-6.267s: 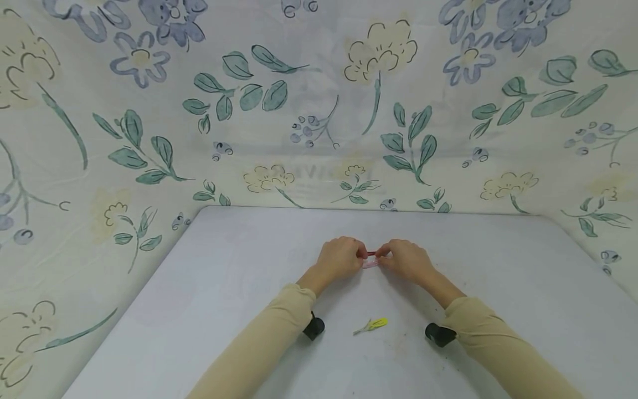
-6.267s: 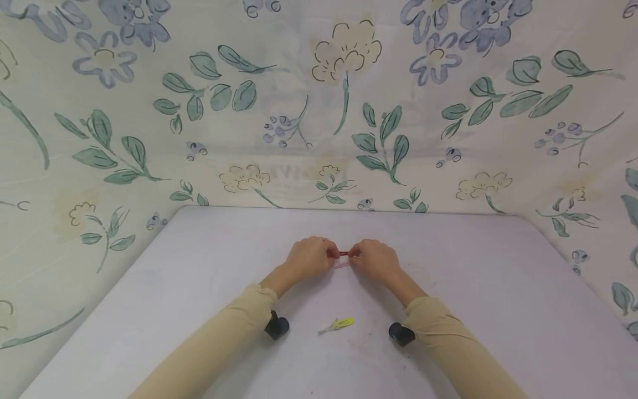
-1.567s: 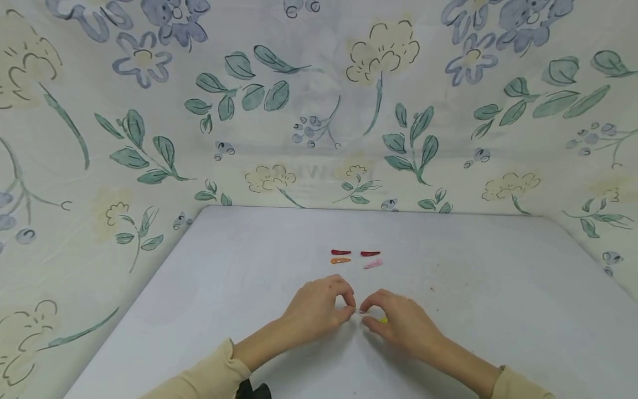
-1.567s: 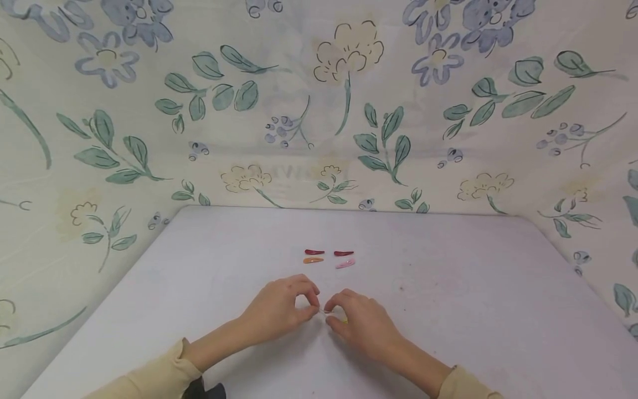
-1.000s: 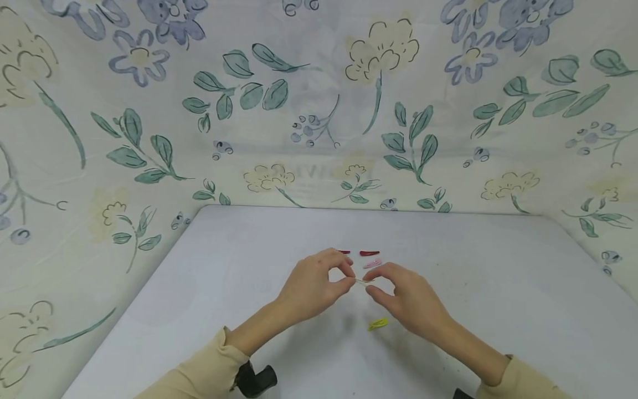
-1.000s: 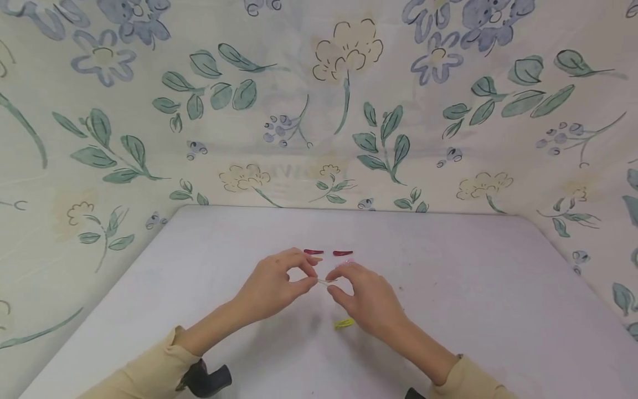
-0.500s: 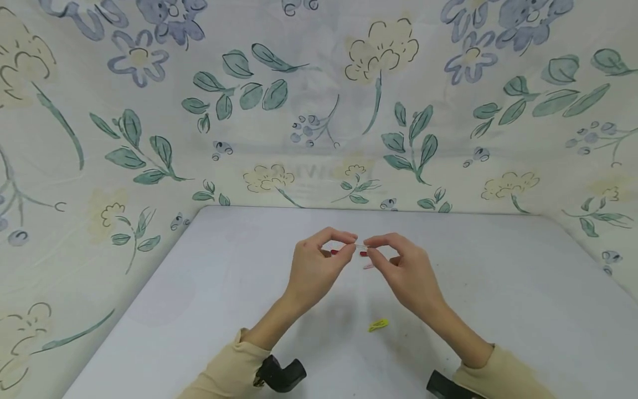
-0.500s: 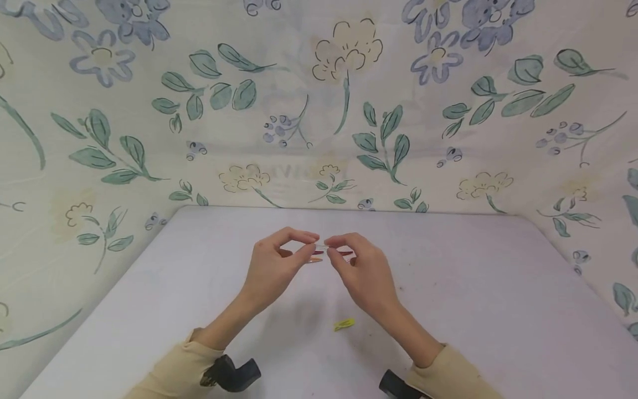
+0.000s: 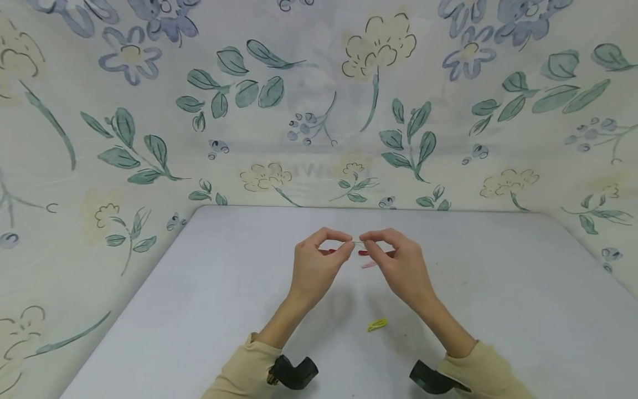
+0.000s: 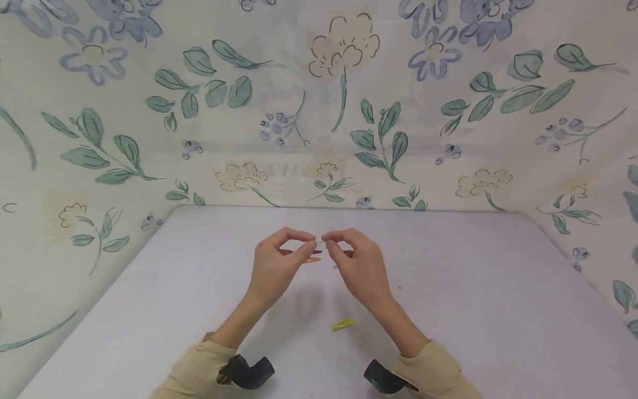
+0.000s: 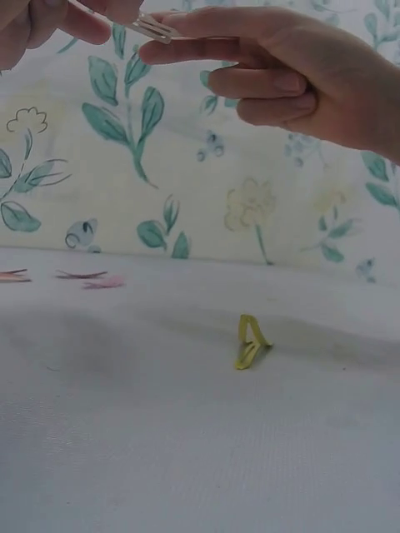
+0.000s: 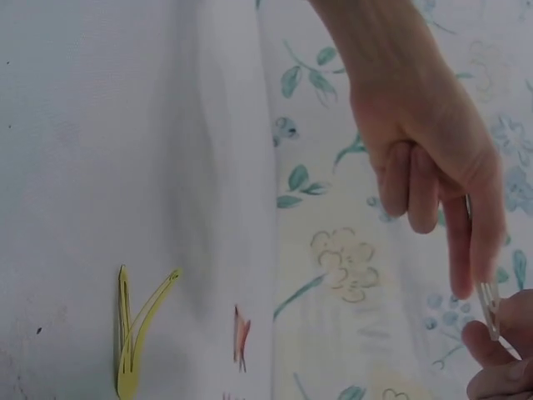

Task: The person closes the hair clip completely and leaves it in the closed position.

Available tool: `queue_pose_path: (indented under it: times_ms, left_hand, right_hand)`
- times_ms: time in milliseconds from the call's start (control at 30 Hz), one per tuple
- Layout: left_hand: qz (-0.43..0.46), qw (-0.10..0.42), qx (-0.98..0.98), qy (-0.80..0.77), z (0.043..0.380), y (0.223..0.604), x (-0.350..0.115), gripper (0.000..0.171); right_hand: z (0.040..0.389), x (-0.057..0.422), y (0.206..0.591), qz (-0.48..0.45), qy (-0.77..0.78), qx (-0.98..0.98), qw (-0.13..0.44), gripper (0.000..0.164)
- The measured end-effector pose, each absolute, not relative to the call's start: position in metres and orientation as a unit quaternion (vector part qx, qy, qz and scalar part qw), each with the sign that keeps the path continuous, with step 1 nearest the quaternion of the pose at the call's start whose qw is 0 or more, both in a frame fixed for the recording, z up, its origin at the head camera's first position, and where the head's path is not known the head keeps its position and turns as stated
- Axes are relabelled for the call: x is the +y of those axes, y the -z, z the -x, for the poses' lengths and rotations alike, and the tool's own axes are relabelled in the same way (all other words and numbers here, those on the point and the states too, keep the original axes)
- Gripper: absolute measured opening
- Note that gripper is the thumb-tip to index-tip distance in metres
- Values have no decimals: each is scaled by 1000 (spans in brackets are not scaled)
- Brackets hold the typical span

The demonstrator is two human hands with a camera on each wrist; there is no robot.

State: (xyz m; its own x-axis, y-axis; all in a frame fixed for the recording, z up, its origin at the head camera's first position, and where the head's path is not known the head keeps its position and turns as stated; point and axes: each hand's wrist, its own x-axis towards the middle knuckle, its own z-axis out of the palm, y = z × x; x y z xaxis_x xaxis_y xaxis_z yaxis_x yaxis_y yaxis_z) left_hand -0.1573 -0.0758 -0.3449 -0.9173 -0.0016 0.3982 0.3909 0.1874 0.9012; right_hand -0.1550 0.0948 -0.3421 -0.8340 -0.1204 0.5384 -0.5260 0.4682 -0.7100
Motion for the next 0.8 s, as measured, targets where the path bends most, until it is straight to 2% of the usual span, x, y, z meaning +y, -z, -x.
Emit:
queue_pose_path:
  times_ms: [300, 467, 600, 800]
  left_hand:
    - [126, 178, -759, 614, 159, 348, -78, 5]
    - [130, 188, -760, 609, 159, 350, -76, 9]
    - [140, 194, -768, 594, 157, 352, -74, 5]
    - [149, 232, -777, 566, 155, 353, -73, 3]
  right_hand:
    - [157, 95, 345, -213, -480, -830, 190, 21]
    - [157, 94, 344, -205, -456, -841, 208, 19]
    - [156, 94, 344, -194, -440, -847, 226, 14]
    - [155, 93, 345, -196, -425, -848, 247, 12]
